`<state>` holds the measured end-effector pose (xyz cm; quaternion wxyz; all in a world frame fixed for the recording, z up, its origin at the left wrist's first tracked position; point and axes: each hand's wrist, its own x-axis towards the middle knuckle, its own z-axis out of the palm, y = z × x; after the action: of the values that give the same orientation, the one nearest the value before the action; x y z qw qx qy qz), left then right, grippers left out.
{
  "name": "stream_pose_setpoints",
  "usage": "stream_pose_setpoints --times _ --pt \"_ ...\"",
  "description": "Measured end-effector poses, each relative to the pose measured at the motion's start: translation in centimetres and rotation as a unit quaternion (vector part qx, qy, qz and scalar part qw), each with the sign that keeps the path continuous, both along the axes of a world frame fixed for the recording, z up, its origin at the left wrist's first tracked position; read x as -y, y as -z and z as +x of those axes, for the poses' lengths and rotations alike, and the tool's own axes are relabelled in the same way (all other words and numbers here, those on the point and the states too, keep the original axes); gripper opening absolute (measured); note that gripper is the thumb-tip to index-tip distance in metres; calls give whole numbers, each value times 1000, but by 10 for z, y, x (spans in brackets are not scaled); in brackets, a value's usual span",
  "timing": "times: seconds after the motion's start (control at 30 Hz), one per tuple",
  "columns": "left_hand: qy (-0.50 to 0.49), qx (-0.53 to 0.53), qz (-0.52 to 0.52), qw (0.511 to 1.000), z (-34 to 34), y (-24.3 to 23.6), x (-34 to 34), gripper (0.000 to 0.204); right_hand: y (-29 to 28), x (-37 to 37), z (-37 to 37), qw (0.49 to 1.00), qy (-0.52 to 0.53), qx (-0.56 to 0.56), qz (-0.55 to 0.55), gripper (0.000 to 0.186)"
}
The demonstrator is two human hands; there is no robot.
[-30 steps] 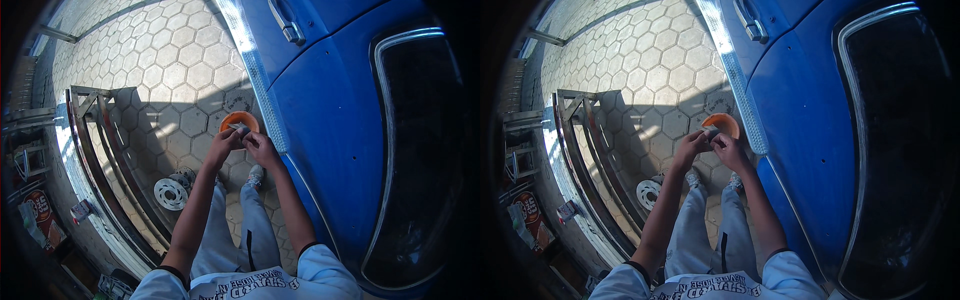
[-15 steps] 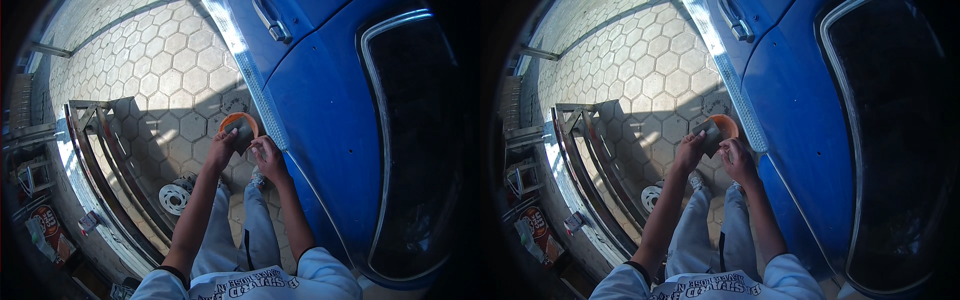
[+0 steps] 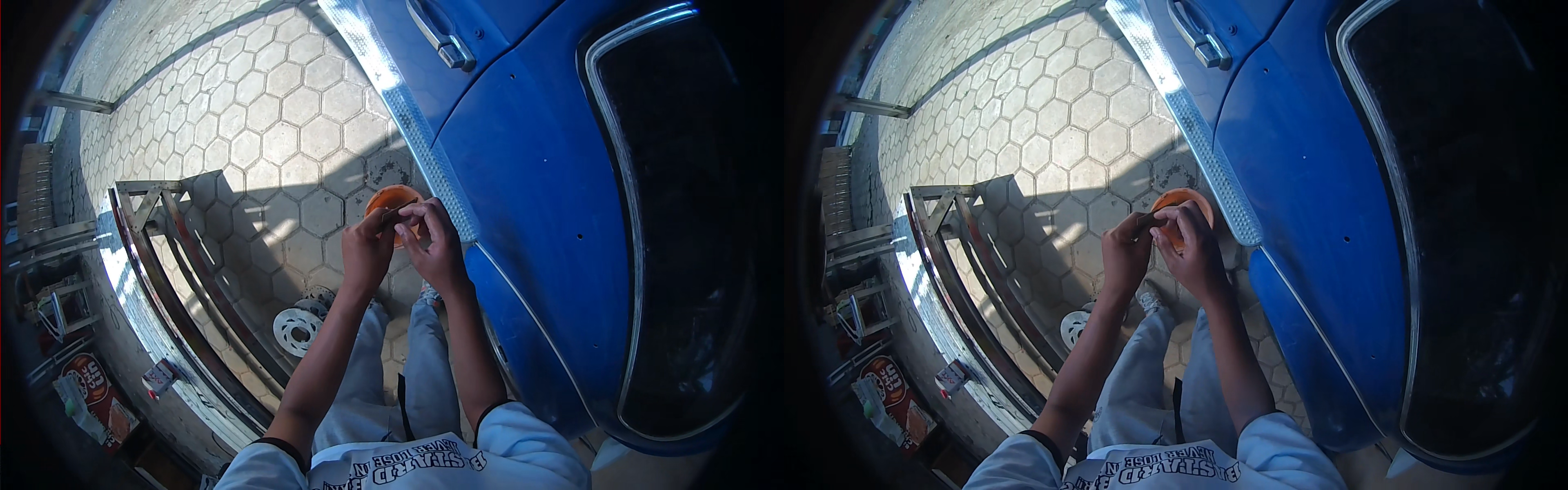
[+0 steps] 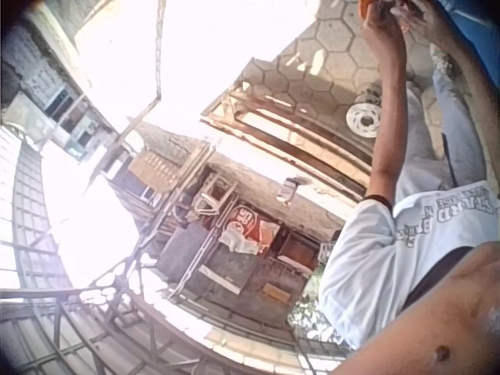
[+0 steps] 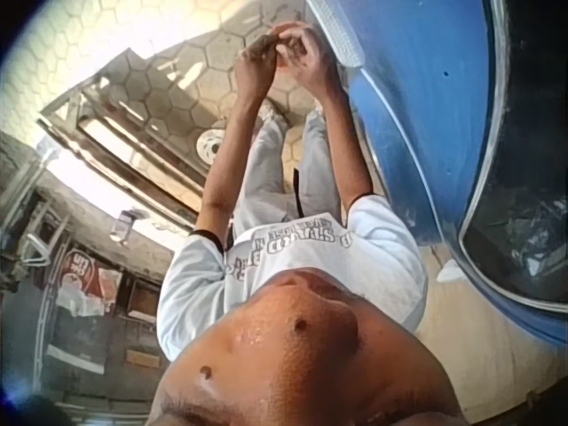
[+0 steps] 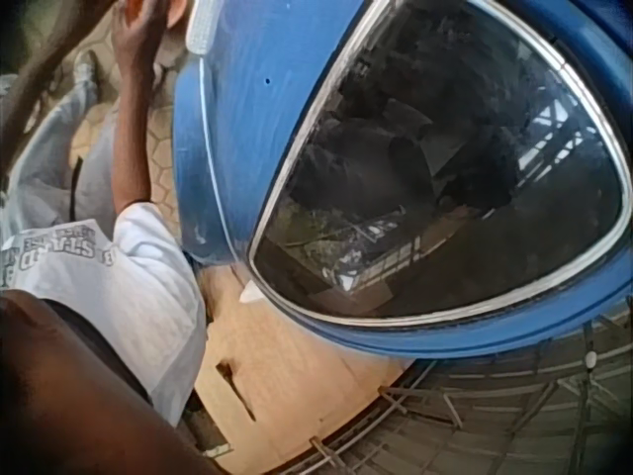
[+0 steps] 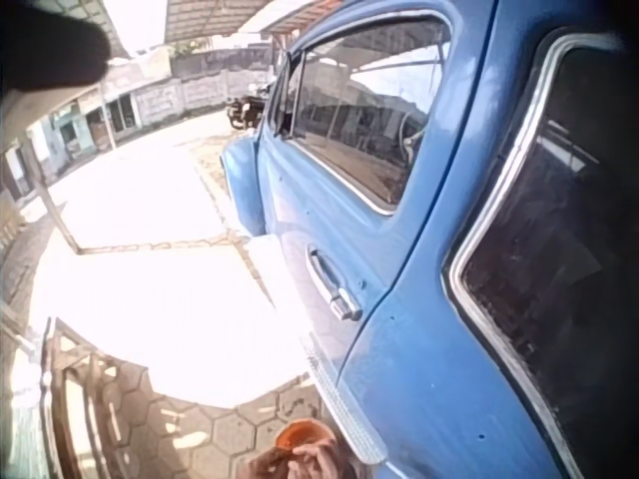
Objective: The person wets and folds a piece of sandpaper in a bucket of water, then sands various sections of a car body by hand.
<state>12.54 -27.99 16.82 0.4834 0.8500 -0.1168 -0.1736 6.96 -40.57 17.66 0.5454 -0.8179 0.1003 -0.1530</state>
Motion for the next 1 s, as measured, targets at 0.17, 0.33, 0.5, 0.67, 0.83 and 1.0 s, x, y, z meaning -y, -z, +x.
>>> stream_pose_setpoints --times 0.17,0.33,0.5,0.67,0.83,1.0 --pt "2 122 -14 992 0 -11 0 38 0 -21 8 999 -5 -12 48 24" --pt "111 179 -20 977 9 -10 -15 58 12 -29 9 992 29 30 118 10" --pt "134 61 -106 983 7 -28 -33 67 24 -28 -1 975 27 -9 221 9" --pt "49 -87 -270 958 6 -19 -50 57 14 -32 -3 872 56 30 485 23" --pt "53 -229 -288 928 14 -11 -50 50 12 -21 -14 673 -7 77 736 48" --pt "86 59 -142 984 5 -35 -44 38 11 -27 -10 765 25 58 641 37"
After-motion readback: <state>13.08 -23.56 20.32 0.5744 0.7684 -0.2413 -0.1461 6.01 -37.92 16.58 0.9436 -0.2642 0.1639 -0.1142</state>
